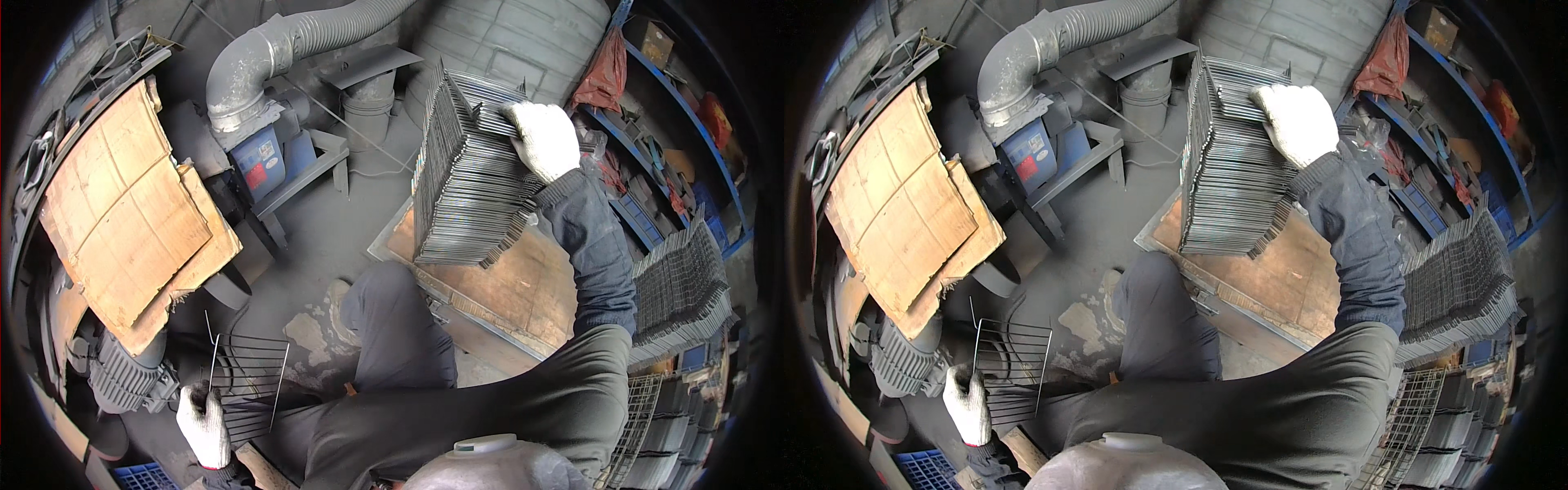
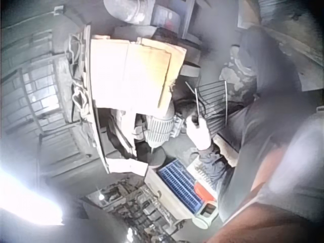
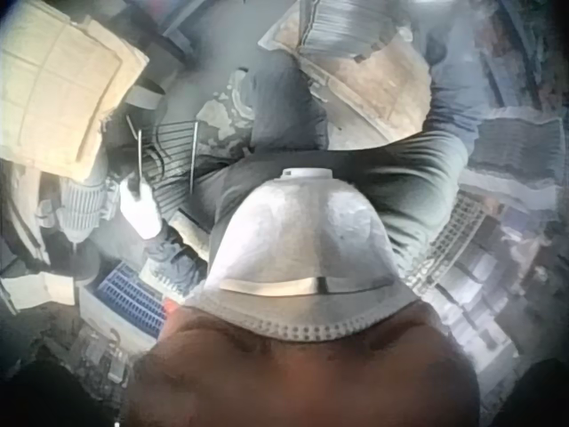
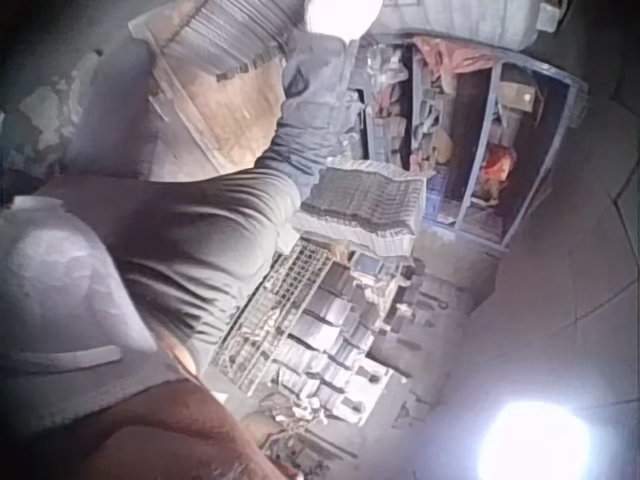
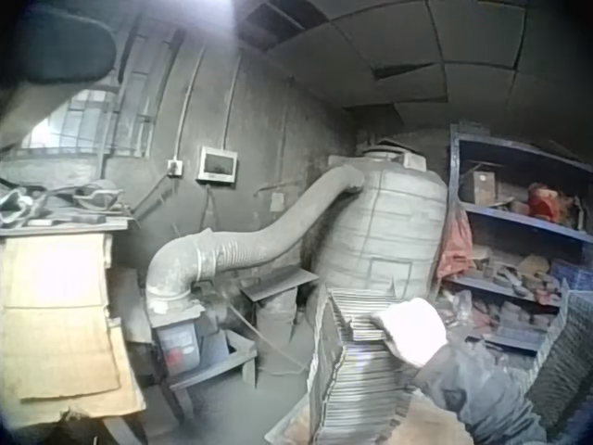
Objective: Inspecting and sorting metal wire grids by moving them between stacks.
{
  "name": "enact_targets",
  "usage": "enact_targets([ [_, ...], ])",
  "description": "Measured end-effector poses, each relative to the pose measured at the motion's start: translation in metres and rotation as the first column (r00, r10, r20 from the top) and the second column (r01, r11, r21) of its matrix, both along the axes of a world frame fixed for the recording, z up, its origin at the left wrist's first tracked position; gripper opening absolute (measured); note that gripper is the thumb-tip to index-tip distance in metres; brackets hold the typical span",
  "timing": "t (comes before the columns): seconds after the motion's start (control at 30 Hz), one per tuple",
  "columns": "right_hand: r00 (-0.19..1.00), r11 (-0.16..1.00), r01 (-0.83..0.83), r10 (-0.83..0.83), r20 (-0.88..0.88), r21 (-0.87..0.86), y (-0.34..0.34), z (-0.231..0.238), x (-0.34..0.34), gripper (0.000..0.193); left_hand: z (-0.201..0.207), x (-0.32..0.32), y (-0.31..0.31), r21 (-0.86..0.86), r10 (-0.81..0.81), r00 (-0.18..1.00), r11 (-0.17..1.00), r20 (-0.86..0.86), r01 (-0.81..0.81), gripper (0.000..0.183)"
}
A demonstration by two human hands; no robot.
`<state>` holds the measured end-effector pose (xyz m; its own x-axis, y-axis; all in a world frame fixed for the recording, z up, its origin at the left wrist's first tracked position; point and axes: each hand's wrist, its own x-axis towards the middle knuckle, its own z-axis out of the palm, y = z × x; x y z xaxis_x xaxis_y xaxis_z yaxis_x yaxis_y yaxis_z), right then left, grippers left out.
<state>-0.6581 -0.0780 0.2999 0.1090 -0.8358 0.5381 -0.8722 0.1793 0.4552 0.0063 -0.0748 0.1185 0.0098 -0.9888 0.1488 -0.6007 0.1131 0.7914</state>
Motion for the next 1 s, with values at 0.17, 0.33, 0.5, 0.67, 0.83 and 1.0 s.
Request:
enact_targets([
  [0.17,0.999,1.000,-0.022,0.022,0.044,0.009,0.000,-0.002,0.009,0.041,0.000,-0.002,0.002,0.001,-0.004,1.000,1.000,-0.015,0.004,0.008],
  [0.33,0.982,0.997,-0.026,0.013,0.186,0.070,0.005,0.014,0.015,0.052,-0.003,-0.003,0.000,0.034,0.020,0.999,0.999,-0.026,-0.019,0.008],
  [0.5,0.968,0.994,-0.057,0.032,0.248,0.091,0.009,0.016,0.015,0.064,-0.008,0.000,0.000,-0.008,-0.002,1.000,1.000,0.027,0.003,0.010],
  [0.67,0.944,0.986,-0.039,-0.016,0.328,0.159,0.006,0.003,0.027,0.075,-0.018,-0.005,-0.007,0.030,-0.007,1.000,1.000,0.014,0.006,0.011],
  [0.83,0.961,0.991,-0.112,0.091,0.263,0.067,0.006,-0.003,0.015,0.071,-0.009,-0.003,0.002,0.012,0.008,0.999,1.000,0.045,-0.009,0.012],
  [1.0,0.945,0.996,-0.090,0.078,0.318,0.022,0.001,-0.008,0.013,0.070,-0.014,-0.005,0.000,0.002,-0.010,1.000,1.000,0.013,0.010,0.014],
])
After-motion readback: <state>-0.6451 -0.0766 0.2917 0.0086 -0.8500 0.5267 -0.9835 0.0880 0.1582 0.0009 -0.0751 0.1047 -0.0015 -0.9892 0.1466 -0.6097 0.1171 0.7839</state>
